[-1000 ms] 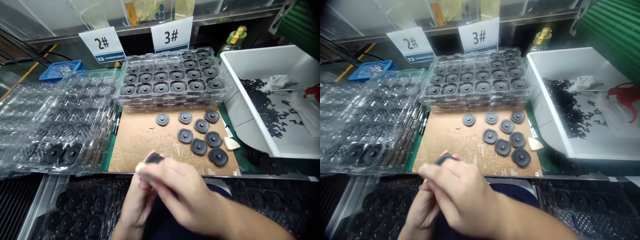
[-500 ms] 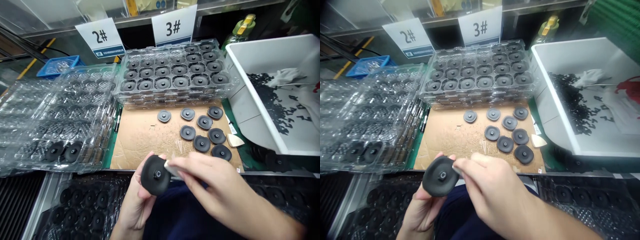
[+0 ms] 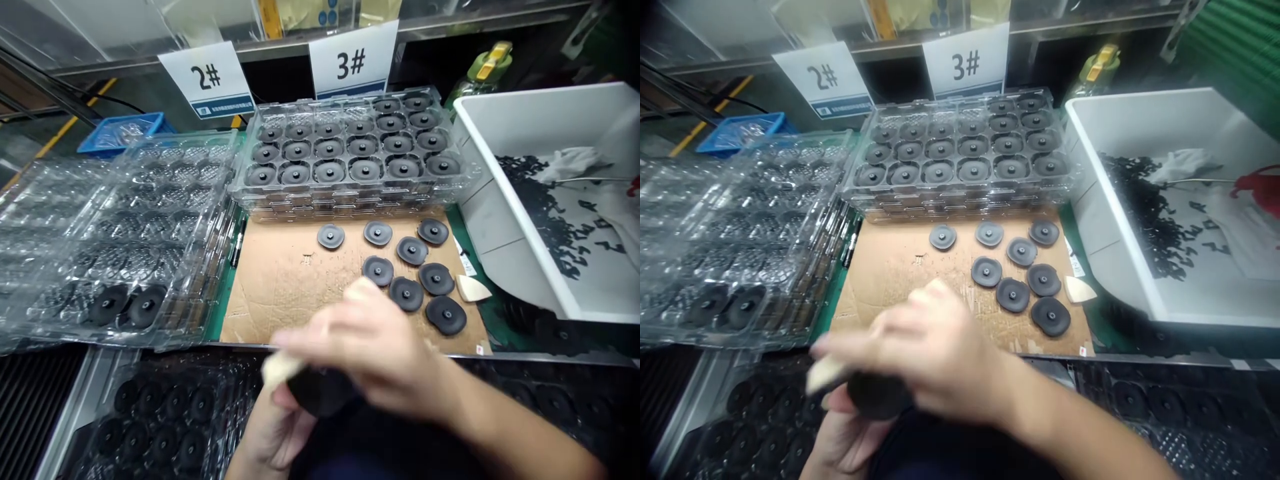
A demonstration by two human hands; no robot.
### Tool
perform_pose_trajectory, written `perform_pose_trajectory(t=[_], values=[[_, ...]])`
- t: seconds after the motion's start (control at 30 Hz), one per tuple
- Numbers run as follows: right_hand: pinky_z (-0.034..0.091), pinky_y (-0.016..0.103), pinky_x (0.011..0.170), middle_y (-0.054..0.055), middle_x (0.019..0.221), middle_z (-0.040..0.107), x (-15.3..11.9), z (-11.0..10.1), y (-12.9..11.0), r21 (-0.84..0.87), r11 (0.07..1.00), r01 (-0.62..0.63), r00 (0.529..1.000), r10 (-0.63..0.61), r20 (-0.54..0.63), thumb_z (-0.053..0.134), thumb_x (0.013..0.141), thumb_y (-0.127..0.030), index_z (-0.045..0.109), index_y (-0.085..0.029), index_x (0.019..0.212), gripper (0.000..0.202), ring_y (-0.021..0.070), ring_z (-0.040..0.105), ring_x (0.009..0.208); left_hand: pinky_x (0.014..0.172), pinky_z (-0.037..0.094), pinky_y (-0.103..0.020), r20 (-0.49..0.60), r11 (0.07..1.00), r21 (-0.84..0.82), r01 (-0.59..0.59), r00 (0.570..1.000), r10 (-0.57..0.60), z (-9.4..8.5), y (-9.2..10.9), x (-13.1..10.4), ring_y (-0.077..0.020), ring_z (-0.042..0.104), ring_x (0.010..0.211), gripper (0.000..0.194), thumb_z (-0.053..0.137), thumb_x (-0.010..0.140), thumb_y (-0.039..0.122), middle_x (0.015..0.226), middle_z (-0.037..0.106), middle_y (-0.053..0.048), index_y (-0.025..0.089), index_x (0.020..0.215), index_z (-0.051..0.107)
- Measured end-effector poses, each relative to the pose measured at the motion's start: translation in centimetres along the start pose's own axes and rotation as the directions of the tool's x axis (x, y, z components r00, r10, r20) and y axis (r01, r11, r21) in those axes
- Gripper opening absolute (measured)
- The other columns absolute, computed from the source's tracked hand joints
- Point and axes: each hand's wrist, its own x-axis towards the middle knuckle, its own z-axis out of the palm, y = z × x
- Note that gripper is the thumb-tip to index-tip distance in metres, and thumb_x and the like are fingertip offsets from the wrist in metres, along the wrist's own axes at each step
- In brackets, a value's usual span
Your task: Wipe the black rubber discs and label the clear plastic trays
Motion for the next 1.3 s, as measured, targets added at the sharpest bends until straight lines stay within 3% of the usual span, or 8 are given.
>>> perform_pose_trajectory(t=[0.1,0.17,0.3,0.47,0.6,0.8,0.97,1.3], values=[[0.047,0.027,0.073,0.002,0.101,0.065,-0.4,0.7,3.7,0.198,0.868,-0.455,0.887,0.462,0.016,0.045,0.087,-0.021,0.055,-0.021,0.116,0.031,0.0145,0.060,0.087,0.094,0.042,-0.042,0.144,0.992,-0.107,0.072,0.988,-0.056,-0.6,0.7,0.1,-0.0320,0.052,0.110,0.064,0.074,0.053,0.046,0.116,0.061,-0.005,0.028,0.112,0.058],[0.048,0.031,0.076,0.004,0.106,0.063,-1.4,1.9,6.4,0.230,0.766,-0.600,0.799,0.585,0.139,0.048,0.084,-0.024,0.056,-0.020,0.115,0.032,0.0180,0.060,0.093,0.093,0.043,-0.037,0.199,0.981,-0.173,0.092,0.978,-0.057,-1.2,1.2,0.1,-0.0288,0.052,0.111,0.059,0.072,0.057,0.043,0.120,0.059,-0.003,0.030,0.113,0.057],[0.044,0.038,0.086,0.009,0.108,0.059,-4.6,5.2,9.0,-0.042,0.774,-0.631,0.775,0.629,-0.052,0.052,0.080,-0.021,0.057,-0.018,0.111,0.032,0.0227,0.055,0.100,0.090,0.046,-0.032,0.212,0.975,-0.211,0.076,0.977,-0.030,-2.4,1.6,0.1,-0.0266,0.054,0.110,0.057,0.070,0.060,0.041,0.120,0.059,-0.004,0.028,0.114,0.057],[0.044,0.025,0.054,0.001,0.068,0.061,-7.3,6.0,7.0,-0.001,0.716,-0.698,0.707,0.688,-0.165,0.056,0.080,-0.027,0.061,-0.019,0.073,0.012,0.0144,0.055,0.057,0.089,0.047,-0.032,0.194,0.965,-0.249,0.082,0.980,-0.033,-3.5,1.8,0.3,-0.0271,0.053,0.111,0.055,0.069,0.062,0.041,0.121,0.058,-0.004,0.028,0.114,0.057],[0.045,0.024,0.059,0.000,0.067,0.063,-8.1,5.2,5.9,-0.004,0.748,-0.664,0.745,0.660,-0.101,0.048,0.086,-0.026,0.063,-0.020,0.072,0.021,0.0144,0.058,0.063,0.090,0.046,-0.033,0.163,0.955,-0.290,0.065,0.987,-0.018,-4.4,1.9,0.7,-0.0271,0.053,0.111,0.054,0.069,0.064,0.039,0.122,0.058,-0.004,0.028,0.115,0.056],[0.042,0.041,0.084,0.010,0.112,0.057,-7.6,6.8,8.4,-0.387,0.817,-0.427,0.893,0.448,-0.039,0.050,0.085,-0.028,0.053,-0.019,0.119,0.035,0.0263,0.050,0.099,0.091,0.046,-0.032,0.140,0.936,-0.348,0.047,0.990,0.002,-5.3,1.6,1.1,-0.0270,0.051,0.112,0.053,0.067,0.067,0.040,0.122,0.058,-0.003,0.027,0.117,0.055],[0.045,0.036,0.078,0.009,0.098,0.062,-5.2,7.1,9.7,-0.361,0.842,-0.400,0.905,0.426,-0.009,0.046,0.087,-0.025,0.059,-0.018,0.107,0.025,0.0221,0.054,0.086,0.093,0.044,-0.030,0.113,0.923,-0.383,0.038,0.994,0.006,-5.6,1.5,0.9,-0.0272,0.048,0.116,0.053,0.064,0.069,0.041,0.125,0.056,-0.003,0.027,0.119,0.053],[0.045,0.029,0.080,0.005,0.105,0.063,-5.2,6.4,6.3,-0.045,0.835,-0.548,0.836,0.546,-0.045,0.045,0.087,-0.021,0.054,-0.021,0.114,0.028,0.0180,0.058,0.094,0.099,0.039,-0.037,0.051,0.944,-0.330,-0.018,0.998,0.036,-4.5,1.0,1.3,-0.0273,0.048,0.116,0.047,0.063,0.071,0.037,0.121,0.058,-0.005,0.027,0.117,0.055]])
